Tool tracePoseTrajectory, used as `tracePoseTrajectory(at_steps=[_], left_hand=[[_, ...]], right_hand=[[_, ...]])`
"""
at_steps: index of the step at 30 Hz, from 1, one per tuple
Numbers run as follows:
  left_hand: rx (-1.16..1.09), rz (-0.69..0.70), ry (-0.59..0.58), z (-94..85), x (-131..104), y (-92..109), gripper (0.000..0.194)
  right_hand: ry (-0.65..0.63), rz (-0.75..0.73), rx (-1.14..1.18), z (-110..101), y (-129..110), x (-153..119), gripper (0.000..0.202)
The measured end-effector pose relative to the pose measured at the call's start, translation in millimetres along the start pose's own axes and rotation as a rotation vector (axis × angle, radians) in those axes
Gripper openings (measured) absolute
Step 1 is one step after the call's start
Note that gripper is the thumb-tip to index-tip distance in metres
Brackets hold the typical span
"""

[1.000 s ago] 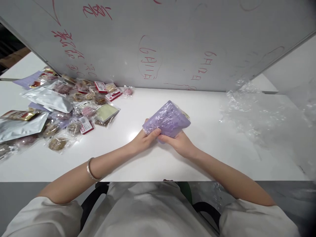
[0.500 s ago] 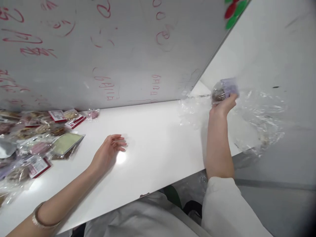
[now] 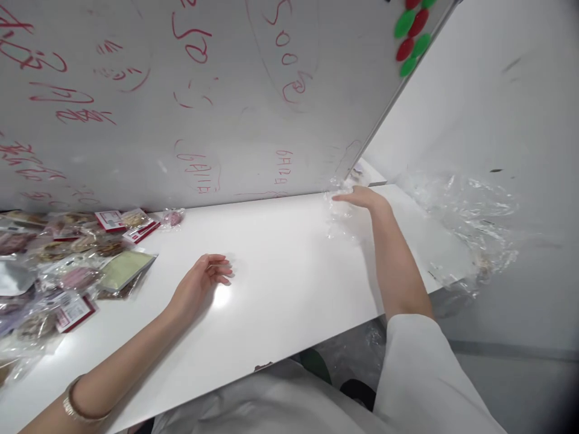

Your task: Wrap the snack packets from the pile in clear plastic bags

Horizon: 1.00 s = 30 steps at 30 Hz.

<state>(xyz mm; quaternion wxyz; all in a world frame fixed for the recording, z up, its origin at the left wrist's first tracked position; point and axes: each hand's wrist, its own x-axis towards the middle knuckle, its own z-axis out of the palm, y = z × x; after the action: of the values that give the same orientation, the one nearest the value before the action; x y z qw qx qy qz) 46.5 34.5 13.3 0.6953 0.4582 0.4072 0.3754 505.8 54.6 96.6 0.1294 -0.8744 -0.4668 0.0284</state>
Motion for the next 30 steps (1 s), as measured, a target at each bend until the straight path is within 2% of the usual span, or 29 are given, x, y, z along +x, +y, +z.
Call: tracePoseTrajectory(at_steps=[3,5,6,7,9,10,11,12,14,16,18,20,21,23,26,28,30], left_hand=[[-0.003,-0.001,-0.013,0.0,-3,-1,0.032],[-0.027,-0.005,-0.027,-1.4,-4,-2,0.03],[-0.049,0.0,-0.042,-2.9,-4,-2,0.032],[-0.072,0.014,-0.063,-4.9,-3,-1,0.037],[-0.078,0.089,-0.141,-10.9,-2,0,0.057],[-0.037,0.153,-0.193,-14.4,-2,1,0.07],[0.039,0.226,-0.247,-17.9,-2,3,0.083],[0.148,0.295,-0.294,-20.7,-3,4,0.094],[0.388,0.406,-0.361,-23.1,-7,5,0.101],[0.553,0.467,-0.398,-20.3,-13,6,0.094],[0.594,0.508,-0.42,-14.7,-19,6,0.076],[0.534,0.493,-0.435,-9.8,-23,6,0.044],[0.472,0.455,-0.446,-8.5,-25,8,0.03],[0.261,0.336,-0.456,-8.2,-27,13,0.022],[-0.156,0.173,-0.407,-10.5,-30,24,0.014],[-0.348,0.111,-0.349,-12.4,-30,33,0.008],[-0.428,0.09,-0.295,-15.9,-29,39,0.007]], right_hand=[[0.021,0.01,-0.069,21,-47,-31,0.037],[0.055,-0.127,-0.052,35,-83,-62,0.039],[0.05,-0.256,-0.018,42,-100,-81,0.039],[0.033,-0.477,0.056,48,-117,-101,0.037],[-0.091,-0.886,0.235,56,-145,-141,0.032],[-0.139,-0.981,0.357,58,-155,-159,0.031],[-0.18,-0.995,0.499,59,-165,-175,0.03],[-0.209,-0.939,0.652,58,-173,-188,0.03],[-0.251,-0.708,0.952,53,-187,-206,0.031],[-0.312,-0.49,1.187,47,-200,-214,0.037],[-0.378,-0.373,1.351,42,-210,-214,0.041],[-0.452,-0.37,1.433,39,-213,-208,0.041],[-0.5,-0.418,1.435,38,-212,-202,0.041],[-0.669,-0.618,1.319,35,-204,-186,0.044],[-0.943,-0.95,0.884,31,-185,-163,0.046],[-1.061,-0.997,0.628,31,-173,-156,0.047],[-1.163,-0.931,0.518,34,-164,-153,0.055]])
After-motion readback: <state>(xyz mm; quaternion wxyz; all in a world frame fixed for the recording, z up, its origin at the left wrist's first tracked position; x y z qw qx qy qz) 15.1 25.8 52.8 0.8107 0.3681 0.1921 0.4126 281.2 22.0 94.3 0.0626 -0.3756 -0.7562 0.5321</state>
